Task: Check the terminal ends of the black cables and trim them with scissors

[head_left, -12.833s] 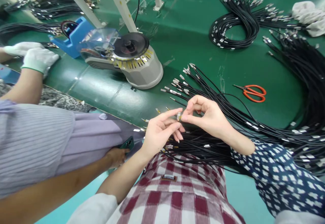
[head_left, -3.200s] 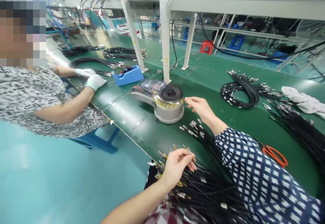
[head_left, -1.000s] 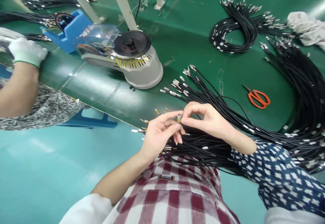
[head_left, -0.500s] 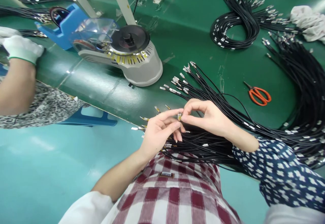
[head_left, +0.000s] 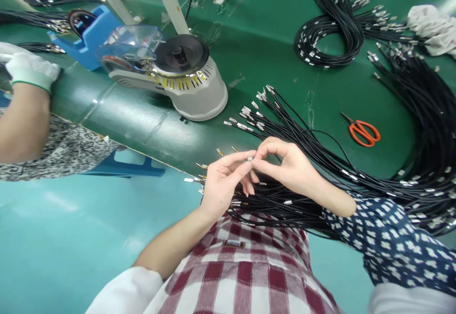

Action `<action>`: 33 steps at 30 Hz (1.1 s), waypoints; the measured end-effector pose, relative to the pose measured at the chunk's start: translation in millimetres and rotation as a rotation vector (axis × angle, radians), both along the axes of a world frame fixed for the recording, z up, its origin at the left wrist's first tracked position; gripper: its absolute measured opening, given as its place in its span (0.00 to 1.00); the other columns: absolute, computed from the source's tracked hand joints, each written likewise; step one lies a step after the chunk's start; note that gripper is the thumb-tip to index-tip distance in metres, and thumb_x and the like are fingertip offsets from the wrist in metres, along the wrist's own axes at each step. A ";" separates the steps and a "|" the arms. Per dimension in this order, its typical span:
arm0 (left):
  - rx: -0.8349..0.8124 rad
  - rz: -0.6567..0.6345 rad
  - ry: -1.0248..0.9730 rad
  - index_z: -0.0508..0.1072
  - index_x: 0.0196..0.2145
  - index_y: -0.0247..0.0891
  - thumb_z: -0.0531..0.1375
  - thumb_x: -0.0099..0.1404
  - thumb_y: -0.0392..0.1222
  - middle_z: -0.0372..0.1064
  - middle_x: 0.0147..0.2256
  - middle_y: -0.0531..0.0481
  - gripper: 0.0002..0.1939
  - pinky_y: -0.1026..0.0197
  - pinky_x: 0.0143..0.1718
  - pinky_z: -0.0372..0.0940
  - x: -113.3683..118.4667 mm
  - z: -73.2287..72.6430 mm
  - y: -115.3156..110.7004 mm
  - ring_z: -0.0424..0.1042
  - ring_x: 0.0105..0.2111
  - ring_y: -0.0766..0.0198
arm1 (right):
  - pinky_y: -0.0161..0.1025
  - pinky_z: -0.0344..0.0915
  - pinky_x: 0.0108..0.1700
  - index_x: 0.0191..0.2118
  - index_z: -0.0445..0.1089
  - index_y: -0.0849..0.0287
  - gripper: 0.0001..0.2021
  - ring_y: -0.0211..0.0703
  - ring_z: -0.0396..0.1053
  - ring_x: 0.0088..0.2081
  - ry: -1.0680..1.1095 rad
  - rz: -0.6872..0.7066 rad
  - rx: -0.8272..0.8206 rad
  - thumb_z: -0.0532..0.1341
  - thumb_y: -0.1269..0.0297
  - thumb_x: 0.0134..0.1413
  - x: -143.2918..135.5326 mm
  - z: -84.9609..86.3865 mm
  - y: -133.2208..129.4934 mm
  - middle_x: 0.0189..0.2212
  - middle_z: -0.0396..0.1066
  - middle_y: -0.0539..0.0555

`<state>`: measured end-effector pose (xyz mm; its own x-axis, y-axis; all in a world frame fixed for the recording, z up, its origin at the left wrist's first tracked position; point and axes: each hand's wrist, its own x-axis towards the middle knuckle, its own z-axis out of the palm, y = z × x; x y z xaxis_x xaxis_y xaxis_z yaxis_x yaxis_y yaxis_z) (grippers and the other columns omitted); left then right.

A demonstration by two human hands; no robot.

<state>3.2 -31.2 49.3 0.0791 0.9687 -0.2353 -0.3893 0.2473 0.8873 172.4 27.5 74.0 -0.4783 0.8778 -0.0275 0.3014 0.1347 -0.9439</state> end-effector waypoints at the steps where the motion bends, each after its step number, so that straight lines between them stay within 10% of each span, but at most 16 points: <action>1: -0.001 0.000 -0.004 0.77 0.45 0.36 0.63 0.65 0.41 0.74 0.24 0.52 0.11 0.67 0.17 0.65 0.2 -0.1 0.8 0.71 0.16 0.68 | 0.40 0.66 0.43 0.27 0.72 0.59 0.08 0.40 0.69 0.36 0.009 0.013 -0.005 0.65 0.63 0.55 0.9 0.0 0.7 0.31 0.71 0.51; 22: -0.158 -0.070 -0.128 0.74 0.28 0.35 0.71 0.54 0.46 0.73 0.22 0.51 0.13 0.68 0.19 0.56 3.7 3.8 -0.1 0.66 0.18 0.71 | 0.41 0.67 0.45 0.28 0.76 0.58 0.07 0.40 0.72 0.36 0.174 0.088 -0.163 0.67 0.61 0.53 1.5 -1.8 8.3 0.33 0.74 0.51; 33: -0.116 0.021 -0.065 0.71 0.26 0.35 0.73 0.51 0.40 0.71 0.21 0.55 0.14 0.70 0.21 0.59 4.1 1.1 1.6 0.65 0.19 0.73 | 0.44 0.63 0.47 0.29 0.74 0.57 0.03 0.41 0.69 0.36 -0.033 -0.084 0.320 0.65 0.68 0.54 -7.1 7.6 -12.1 0.32 0.72 0.51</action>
